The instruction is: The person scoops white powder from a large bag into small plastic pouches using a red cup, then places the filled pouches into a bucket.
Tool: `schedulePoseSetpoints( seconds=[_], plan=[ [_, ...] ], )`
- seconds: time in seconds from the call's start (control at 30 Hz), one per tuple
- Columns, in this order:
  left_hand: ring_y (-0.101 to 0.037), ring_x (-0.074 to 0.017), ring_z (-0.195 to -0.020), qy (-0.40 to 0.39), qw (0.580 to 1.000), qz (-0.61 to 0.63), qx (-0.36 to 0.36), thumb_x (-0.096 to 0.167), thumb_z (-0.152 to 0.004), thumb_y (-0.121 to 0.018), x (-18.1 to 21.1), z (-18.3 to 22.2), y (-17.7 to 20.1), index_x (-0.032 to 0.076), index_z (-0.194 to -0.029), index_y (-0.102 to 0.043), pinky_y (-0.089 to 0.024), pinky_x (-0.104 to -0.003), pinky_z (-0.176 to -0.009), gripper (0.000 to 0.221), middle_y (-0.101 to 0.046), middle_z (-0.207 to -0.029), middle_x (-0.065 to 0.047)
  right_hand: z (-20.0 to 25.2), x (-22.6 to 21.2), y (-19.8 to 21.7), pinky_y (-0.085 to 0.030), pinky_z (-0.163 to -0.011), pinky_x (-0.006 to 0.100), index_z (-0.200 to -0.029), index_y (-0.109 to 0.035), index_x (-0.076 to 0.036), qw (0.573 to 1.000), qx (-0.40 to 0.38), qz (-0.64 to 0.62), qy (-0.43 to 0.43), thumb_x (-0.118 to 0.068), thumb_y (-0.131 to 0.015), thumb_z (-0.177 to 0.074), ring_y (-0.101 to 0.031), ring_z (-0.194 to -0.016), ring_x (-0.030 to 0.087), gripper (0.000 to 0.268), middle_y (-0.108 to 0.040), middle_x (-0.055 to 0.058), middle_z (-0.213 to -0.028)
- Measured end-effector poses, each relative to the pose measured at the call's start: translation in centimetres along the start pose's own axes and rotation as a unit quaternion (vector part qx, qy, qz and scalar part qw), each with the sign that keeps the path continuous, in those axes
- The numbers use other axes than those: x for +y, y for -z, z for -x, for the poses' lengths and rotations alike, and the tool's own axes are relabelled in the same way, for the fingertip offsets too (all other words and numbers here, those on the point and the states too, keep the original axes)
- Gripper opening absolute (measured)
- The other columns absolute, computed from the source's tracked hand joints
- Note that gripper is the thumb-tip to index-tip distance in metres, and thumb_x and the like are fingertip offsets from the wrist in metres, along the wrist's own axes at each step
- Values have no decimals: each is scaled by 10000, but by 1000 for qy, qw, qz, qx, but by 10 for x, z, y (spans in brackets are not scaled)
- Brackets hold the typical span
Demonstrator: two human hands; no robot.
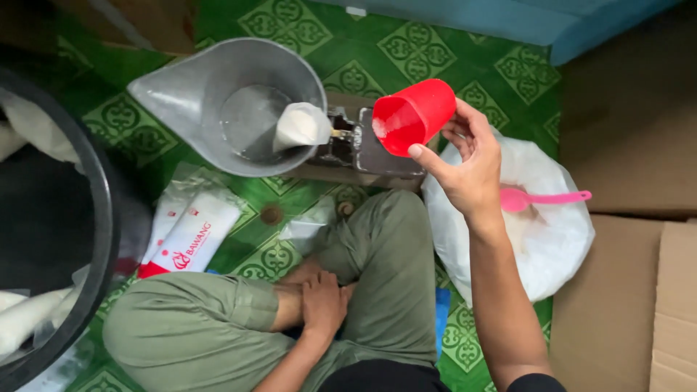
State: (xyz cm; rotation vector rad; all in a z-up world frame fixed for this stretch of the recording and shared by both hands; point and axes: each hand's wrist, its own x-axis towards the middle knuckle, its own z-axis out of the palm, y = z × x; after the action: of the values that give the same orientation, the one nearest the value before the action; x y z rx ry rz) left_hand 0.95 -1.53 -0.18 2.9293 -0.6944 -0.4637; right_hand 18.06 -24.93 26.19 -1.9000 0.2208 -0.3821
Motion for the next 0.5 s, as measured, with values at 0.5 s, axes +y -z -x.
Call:
schedulePoseSetpoints(
  seconds=[0.5],
  plan=[
    [-433, -323, -942, 28, 991, 27, -128, 410, -870, -567, 4, 3, -1, 43, -1033, -555, -350, -434, -792, 402, -471, -1076, -151, -30, -20, -87, -497, -976, 344, -1306, -454, 76, 986, -37, 145, 69, -18, -821, -694, -599, -1083, 262, 721, -561, 180, -1188]
  ],
)
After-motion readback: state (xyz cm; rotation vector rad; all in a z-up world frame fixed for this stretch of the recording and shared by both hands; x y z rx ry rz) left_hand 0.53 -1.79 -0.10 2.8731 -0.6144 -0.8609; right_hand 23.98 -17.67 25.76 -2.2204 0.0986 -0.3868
